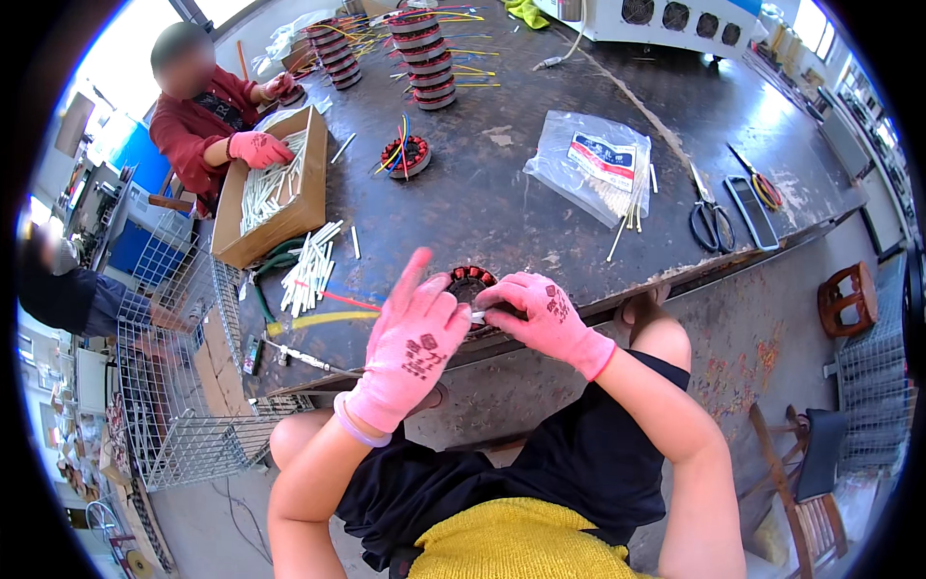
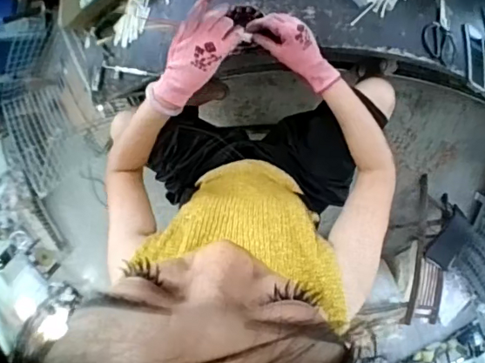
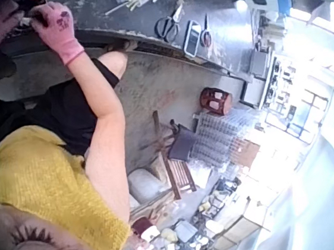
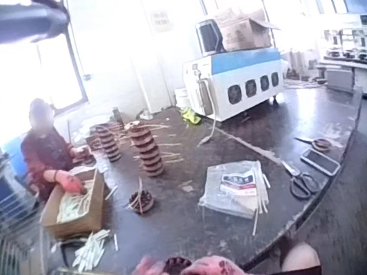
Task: The person slides white insulating sleeves over wires on a motor stator, uses scissors to cut a wire, and tucks the wire ends into the stator housing.
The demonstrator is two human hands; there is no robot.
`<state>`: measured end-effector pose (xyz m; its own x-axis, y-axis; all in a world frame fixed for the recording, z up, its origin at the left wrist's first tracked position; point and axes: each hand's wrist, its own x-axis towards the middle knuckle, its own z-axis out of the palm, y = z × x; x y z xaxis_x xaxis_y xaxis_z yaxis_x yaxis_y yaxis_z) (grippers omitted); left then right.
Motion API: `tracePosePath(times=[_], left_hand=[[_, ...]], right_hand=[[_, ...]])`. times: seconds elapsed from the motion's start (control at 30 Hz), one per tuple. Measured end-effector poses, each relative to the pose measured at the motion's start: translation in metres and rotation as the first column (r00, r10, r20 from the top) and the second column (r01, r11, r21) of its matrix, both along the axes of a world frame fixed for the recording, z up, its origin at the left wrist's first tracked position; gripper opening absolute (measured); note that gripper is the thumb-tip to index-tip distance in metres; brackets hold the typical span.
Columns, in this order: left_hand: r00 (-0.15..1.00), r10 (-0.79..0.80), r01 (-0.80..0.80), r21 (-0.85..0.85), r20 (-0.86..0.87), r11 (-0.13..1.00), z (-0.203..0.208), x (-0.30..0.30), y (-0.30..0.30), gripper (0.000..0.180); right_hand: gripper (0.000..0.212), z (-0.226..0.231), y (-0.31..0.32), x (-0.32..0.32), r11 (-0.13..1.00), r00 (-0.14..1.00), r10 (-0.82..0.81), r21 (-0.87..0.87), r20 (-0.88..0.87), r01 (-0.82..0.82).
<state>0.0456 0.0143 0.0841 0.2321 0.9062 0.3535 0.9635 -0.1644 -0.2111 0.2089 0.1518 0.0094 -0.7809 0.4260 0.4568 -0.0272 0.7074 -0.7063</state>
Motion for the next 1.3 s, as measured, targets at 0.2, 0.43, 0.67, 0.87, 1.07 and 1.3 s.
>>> tracePosePath(times=[0.2, 0.43, 0.67, 0.87, 1.07, 1.3], left_hand=[[0.959, -0.068, 0.030, 0.140, 0.274, 0.990, -0.021, -0.015, 0.002, 0.018], [0.924, -0.115, 0.051, 0.182, 0.363, 0.982, -0.040, -0.025, -0.001, 0.030], [0.901, -0.205, 0.194, 0.067, 0.383, 0.979, -0.044, 0.018, -0.054, 0.028], [-0.101, 0.193, -0.214, -0.211, 0.976, 0.954, -0.050, 0.027, -0.060, 0.034], [0.130, 0.197, -0.227, -0.165, 0.972, 0.960, 0.000, 0.025, -0.016, 0.022], [0.138, 0.279, -0.101, -0.266, 0.950, 0.959, 0.024, 0.016, 0.031, 0.024]], right_hand=[[0.027, 0.008, -0.003, 0.008, 0.986, 0.999, 0.027, 0.166, 0.021, -0.030], [0.029, -0.004, -0.002, 0.005, 0.959, 0.999, 0.016, 0.283, 0.050, -0.030], [0.028, -0.010, -0.005, 0.002, 0.989, 0.999, -0.008, 0.148, -0.043, 0.014], [0.026, -0.010, -0.006, 0.001, 0.993, 0.997, -0.032, 0.113, -0.071, 0.040], [0.028, 0.010, 0.002, 0.010, 0.935, 0.995, 0.094, -0.345, 0.013, -0.084], [0.027, 0.046, 0.015, 0.006, 0.991, 0.979, 0.111, -0.093, 0.169, -0.096]])
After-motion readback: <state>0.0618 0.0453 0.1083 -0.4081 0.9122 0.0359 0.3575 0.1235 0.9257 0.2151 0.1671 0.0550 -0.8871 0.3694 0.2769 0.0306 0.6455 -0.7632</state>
